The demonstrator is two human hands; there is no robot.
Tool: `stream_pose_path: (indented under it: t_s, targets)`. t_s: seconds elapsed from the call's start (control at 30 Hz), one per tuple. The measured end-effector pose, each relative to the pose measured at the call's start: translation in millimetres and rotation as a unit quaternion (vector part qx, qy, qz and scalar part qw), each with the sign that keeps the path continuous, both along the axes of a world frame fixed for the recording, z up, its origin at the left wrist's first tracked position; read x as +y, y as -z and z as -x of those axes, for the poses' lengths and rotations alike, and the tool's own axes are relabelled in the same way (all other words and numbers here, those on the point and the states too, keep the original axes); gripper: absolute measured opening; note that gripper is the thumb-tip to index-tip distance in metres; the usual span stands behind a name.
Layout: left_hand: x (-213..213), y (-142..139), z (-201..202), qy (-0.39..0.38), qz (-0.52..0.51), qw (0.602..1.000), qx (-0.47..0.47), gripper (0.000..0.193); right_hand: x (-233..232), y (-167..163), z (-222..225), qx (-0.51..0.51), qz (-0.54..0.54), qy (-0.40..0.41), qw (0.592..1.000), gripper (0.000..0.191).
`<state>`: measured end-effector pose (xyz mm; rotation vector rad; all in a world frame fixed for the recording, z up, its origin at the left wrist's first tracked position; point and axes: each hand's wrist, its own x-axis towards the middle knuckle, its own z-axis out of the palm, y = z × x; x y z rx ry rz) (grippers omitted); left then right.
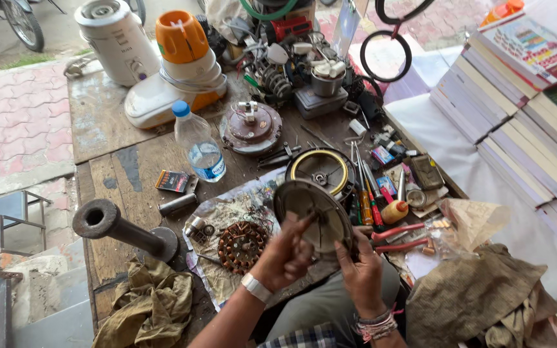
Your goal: The person sits at a cluttered workbench and repairs a motor stator. They use pliers to adjust copper windings, wipe the component with a cloth, and apply a liquid from a squeeze bottle to a metal housing. The person also uses a hammer to tap the housing.
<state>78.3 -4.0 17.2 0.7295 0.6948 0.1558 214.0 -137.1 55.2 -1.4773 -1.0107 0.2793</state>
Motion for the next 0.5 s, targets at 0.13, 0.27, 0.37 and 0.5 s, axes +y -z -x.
stream_pose_path:
  t_s: [0.13,0.27,0.37,0.5]
  targets:
    - [2,-27,23,0.048,-0.134,0.987,-0.072,0.065,1,-41,4,-0.182,0.051,0.023,0.982,0.046]
    - [14,-46,31,0.054,-0.185,0.975,-0.106,0.067,8,-60,12,-0.217,0.013,0.013,0.976,0.048]
    - [15,-52,35,0.052,-0.154,0.976,-0.143,0.068,10,-62,20,-0.177,0.026,0.006,0.984,0.049]
    - [3,-56,38,0.051,0.047,0.939,-0.337,0.07,15,-56,25,-0.256,-0.061,-0.003,0.965,0.049]
